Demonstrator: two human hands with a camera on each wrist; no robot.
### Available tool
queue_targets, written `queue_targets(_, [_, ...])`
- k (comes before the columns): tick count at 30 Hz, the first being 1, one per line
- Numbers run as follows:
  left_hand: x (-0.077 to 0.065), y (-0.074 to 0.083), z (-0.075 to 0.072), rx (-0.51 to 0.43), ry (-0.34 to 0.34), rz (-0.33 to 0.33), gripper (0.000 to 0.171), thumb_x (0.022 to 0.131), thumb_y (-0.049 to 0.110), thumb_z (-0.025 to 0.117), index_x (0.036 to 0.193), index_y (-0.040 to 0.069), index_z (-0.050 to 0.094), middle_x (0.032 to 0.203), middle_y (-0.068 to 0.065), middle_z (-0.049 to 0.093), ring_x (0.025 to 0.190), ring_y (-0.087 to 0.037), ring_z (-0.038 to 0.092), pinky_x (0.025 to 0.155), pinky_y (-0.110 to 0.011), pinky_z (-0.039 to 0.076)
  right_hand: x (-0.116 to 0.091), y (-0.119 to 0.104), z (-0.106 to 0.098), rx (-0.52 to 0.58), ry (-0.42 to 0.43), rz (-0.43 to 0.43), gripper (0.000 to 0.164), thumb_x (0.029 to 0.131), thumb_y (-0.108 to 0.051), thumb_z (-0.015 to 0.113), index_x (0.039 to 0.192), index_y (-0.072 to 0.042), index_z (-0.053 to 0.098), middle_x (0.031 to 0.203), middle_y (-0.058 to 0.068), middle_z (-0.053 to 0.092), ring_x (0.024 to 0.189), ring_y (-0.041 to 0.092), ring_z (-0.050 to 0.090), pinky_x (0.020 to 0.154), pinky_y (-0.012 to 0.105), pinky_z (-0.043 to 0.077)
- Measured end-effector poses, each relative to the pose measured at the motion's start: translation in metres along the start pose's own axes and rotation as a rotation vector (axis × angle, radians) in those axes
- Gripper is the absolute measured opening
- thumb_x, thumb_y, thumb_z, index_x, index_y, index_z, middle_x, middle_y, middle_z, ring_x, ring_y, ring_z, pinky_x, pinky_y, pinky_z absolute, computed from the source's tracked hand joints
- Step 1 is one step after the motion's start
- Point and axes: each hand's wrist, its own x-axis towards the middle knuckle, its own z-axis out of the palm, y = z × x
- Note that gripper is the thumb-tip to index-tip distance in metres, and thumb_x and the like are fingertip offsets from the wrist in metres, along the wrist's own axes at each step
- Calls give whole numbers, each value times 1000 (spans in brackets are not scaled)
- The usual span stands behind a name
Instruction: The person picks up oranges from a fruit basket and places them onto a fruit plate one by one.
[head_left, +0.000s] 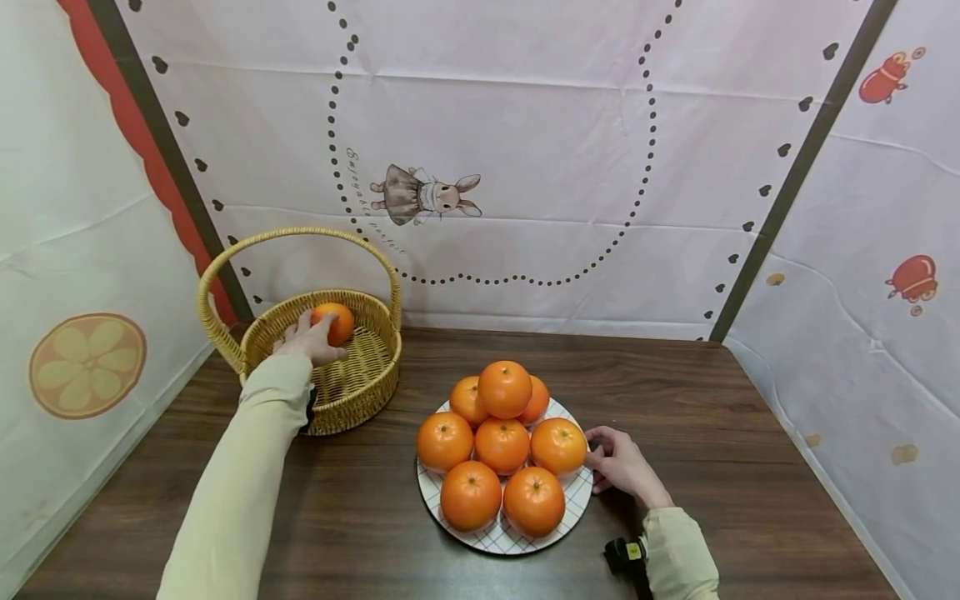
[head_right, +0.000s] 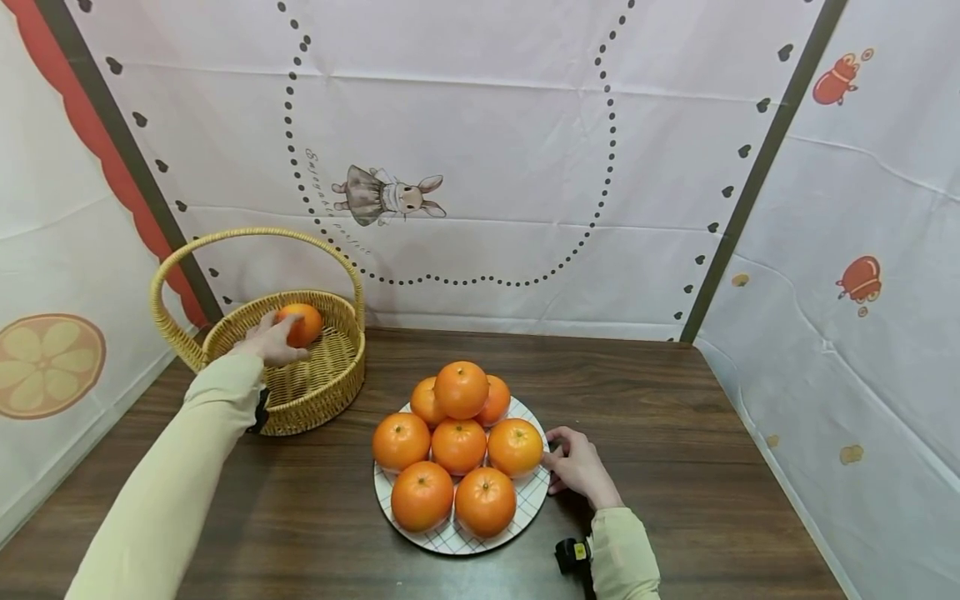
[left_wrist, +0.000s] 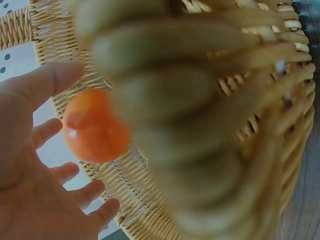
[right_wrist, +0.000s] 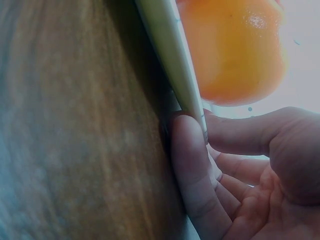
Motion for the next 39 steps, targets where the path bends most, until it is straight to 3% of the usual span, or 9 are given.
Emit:
queue_targets(10, [7, 3, 4, 13, 38, -10, 81, 98, 31, 57, 160, 5, 12, 155, -41, -3, 141, -64, 10, 111, -74, 18, 1, 0, 0, -4, 3, 6, 33, 93, -1, 64, 125, 5, 55, 73, 8, 57, 54, 17, 60, 54, 34, 58])
queue_targets(15, [9, 2, 4, -3, -16, -27, 85, 98, 30, 56, 160, 3, 5, 155, -42, -12, 142, -64, 12, 113, -73, 21, 2, 1, 1, -2, -2, 0, 34, 93, -2, 65, 125, 5, 55, 73, 8, 58, 53, 17, 60, 54, 35, 58])
queue_targets(21, [15, -1, 6, -28, -37, -27, 86, 97, 29, 57, 159, 1, 4, 155, -37, -33, 144, -65, -3, 114, -77, 11, 2, 1, 3, -2, -4, 4, 34, 93, -2, 65, 125, 5, 55, 73, 8, 58, 54, 17, 60, 54, 35, 58])
queue_targets(25, [13, 2, 5, -19, -29, -30, 84, 98, 30, 55, 160, 3, 4, 155, -41, -26, 144, -67, -7, 113, -77, 12, 2, 1, 3, 1, -6, 2, 33, 93, -2, 65, 124, 5, 55, 73, 8, 58, 54, 17, 60, 54, 35, 58])
queue_targets(31, [5, 8, 1, -86, -27, -25, 81, 98, 28, 53, 159, 6, 6, 156, -44, -14, 143, -66, 0, 111, -77, 19, 1, 2, 1, 17, -8, 4, 33, 93, 0, 63, 125, 6, 55, 72, 7, 57, 53, 15, 60, 54, 34, 58])
queue_targets(35, [5, 10, -2, -109, -27, -41, 83, 97, 26, 54, 159, 3, 3, 152, -44, -9, 140, -64, 16, 108, -69, 32, 1, 2, -1, 40, -17, 0, 34, 93, 2, 61, 125, 7, 55, 72, 7, 56, 52, 15, 59, 54, 34, 58])
queue_targets(39, [9, 15, -4, -82, -49, -59, 87, 99, 26, 52, 157, -5, -4, 150, -45, -14, 134, -63, 32, 105, -61, 40, 1, 2, -3, 50, -32, -14, 35, 93, 2, 60, 126, 8, 53, 73, 7, 56, 53, 16, 59, 54, 34, 58])
